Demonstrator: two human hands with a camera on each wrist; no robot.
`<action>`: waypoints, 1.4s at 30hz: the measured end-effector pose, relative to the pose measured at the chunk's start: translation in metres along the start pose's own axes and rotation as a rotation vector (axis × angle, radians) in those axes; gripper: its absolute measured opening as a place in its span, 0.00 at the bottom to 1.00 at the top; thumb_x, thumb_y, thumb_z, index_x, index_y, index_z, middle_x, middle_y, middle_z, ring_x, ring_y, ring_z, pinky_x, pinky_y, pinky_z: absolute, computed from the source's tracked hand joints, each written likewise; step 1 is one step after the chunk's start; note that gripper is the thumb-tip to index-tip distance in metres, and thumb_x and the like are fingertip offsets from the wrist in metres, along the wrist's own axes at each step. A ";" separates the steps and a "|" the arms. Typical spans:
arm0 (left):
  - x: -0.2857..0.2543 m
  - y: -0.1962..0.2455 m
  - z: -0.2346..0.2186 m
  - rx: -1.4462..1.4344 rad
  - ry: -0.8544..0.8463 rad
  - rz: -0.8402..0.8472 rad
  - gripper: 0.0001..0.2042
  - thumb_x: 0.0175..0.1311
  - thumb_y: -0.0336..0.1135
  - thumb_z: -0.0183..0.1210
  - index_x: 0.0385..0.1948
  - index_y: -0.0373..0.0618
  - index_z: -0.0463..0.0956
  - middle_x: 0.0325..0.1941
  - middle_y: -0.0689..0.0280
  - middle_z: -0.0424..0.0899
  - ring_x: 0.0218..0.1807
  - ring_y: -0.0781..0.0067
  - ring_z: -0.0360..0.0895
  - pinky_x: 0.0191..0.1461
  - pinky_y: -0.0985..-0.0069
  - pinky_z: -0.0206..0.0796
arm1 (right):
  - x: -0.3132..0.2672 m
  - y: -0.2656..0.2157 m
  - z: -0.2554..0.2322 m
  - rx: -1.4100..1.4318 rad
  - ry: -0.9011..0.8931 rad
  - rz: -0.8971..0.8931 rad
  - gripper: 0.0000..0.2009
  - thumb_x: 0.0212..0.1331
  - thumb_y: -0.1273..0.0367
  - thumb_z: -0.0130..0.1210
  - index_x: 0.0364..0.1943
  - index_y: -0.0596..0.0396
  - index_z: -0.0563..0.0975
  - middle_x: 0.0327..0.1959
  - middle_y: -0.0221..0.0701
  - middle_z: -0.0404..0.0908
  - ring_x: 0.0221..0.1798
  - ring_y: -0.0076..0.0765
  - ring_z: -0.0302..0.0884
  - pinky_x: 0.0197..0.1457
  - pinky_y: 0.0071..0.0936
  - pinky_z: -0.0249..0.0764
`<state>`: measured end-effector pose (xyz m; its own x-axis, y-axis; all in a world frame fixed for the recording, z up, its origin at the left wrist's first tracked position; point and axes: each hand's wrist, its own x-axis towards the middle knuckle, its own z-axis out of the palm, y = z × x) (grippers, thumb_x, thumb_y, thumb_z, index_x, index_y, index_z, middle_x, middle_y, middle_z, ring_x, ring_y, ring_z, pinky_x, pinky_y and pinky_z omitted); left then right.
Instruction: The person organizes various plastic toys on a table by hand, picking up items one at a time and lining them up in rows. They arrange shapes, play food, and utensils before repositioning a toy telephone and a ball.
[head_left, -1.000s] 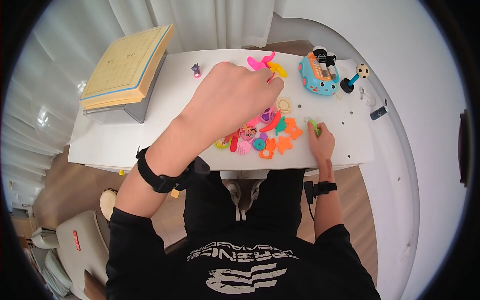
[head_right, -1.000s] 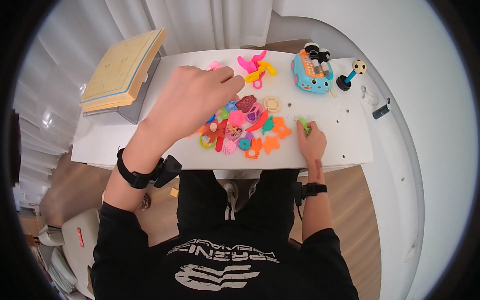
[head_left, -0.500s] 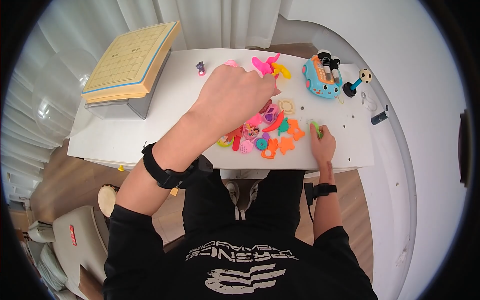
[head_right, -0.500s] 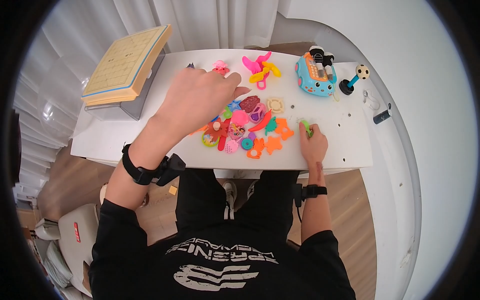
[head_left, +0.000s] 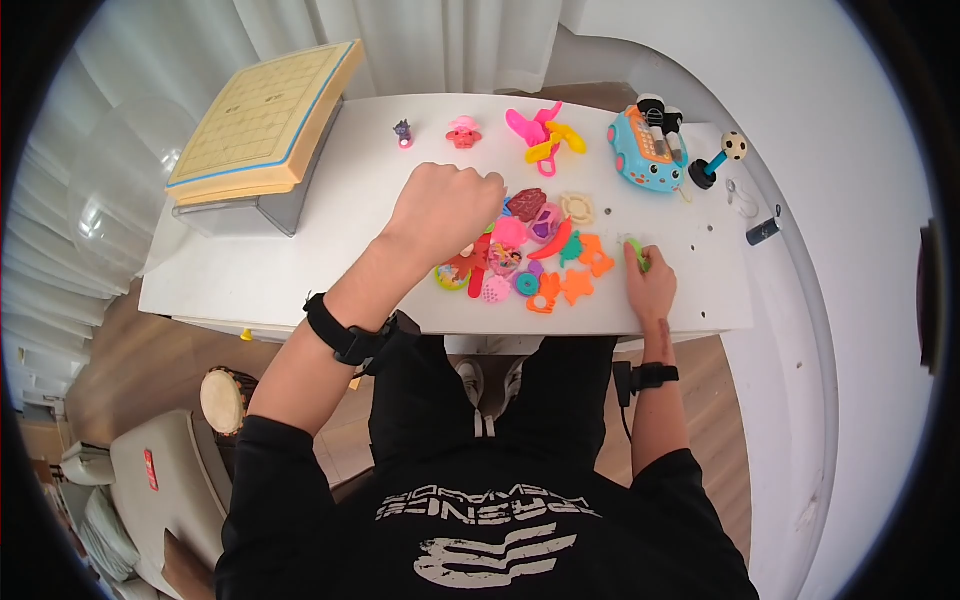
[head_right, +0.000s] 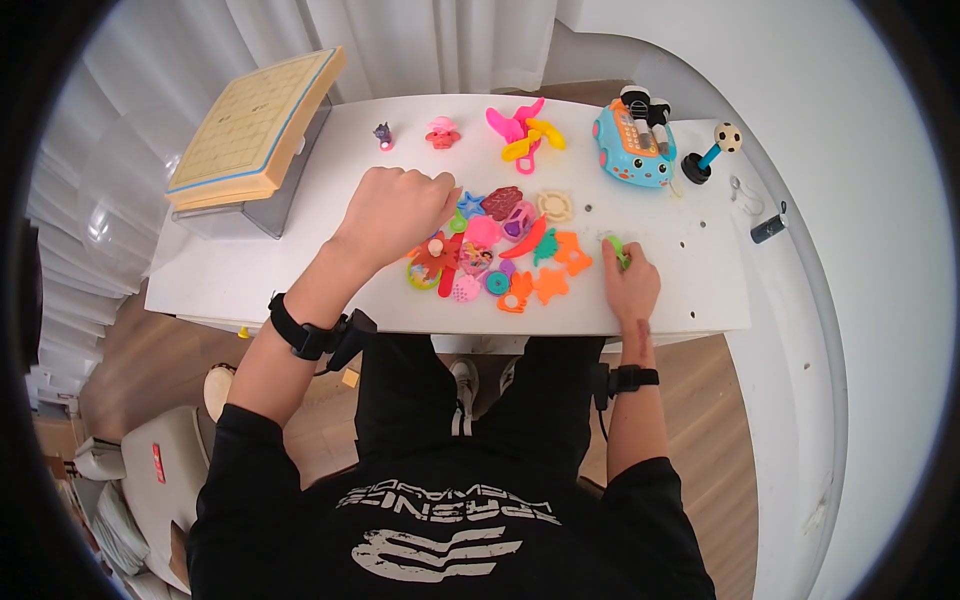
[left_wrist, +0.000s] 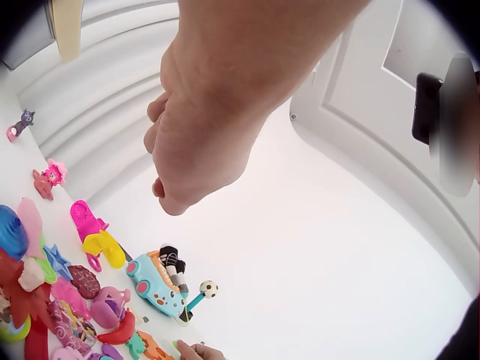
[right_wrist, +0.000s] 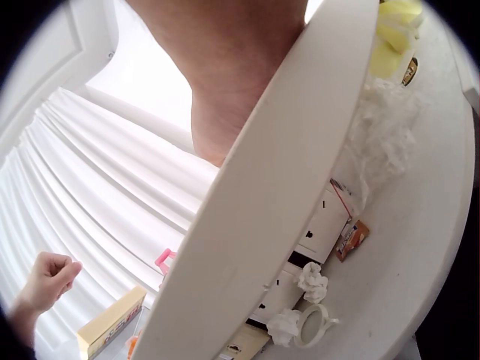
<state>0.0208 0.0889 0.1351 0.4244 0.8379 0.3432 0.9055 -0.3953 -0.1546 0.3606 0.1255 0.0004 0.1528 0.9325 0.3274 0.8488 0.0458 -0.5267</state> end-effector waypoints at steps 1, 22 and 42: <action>0.000 0.002 0.001 -0.042 0.006 -0.005 0.13 0.69 0.40 0.59 0.24 0.45 0.79 0.16 0.61 0.80 0.23 0.58 0.83 0.27 0.64 0.71 | 0.001 0.001 0.001 0.005 0.014 -0.002 0.23 0.66 0.47 0.60 0.33 0.56 0.80 0.23 0.46 0.82 0.30 0.60 0.82 0.36 0.50 0.74; -0.047 0.112 -0.040 -0.504 -0.084 0.719 0.41 0.59 0.59 0.66 0.75 0.55 0.64 0.83 0.67 0.59 0.83 0.65 0.56 0.81 0.58 0.50 | 0.000 -0.002 -0.005 -0.020 -0.046 0.011 0.23 0.67 0.47 0.59 0.34 0.56 0.80 0.21 0.45 0.82 0.30 0.59 0.82 0.36 0.50 0.75; -0.036 0.148 -0.049 -1.284 -0.272 0.011 0.10 0.76 0.37 0.58 0.39 0.39 0.81 0.22 0.61 0.84 0.21 0.71 0.82 0.26 0.75 0.68 | 0.000 0.000 -0.003 -0.027 -0.023 0.012 0.23 0.66 0.47 0.59 0.35 0.56 0.80 0.21 0.43 0.82 0.30 0.58 0.83 0.36 0.50 0.76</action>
<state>0.1392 -0.0181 0.1459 0.5557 0.8215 0.1275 0.3153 -0.3502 0.8820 0.3619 0.1248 0.0033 0.1512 0.9409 0.3029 0.8606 0.0255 -0.5087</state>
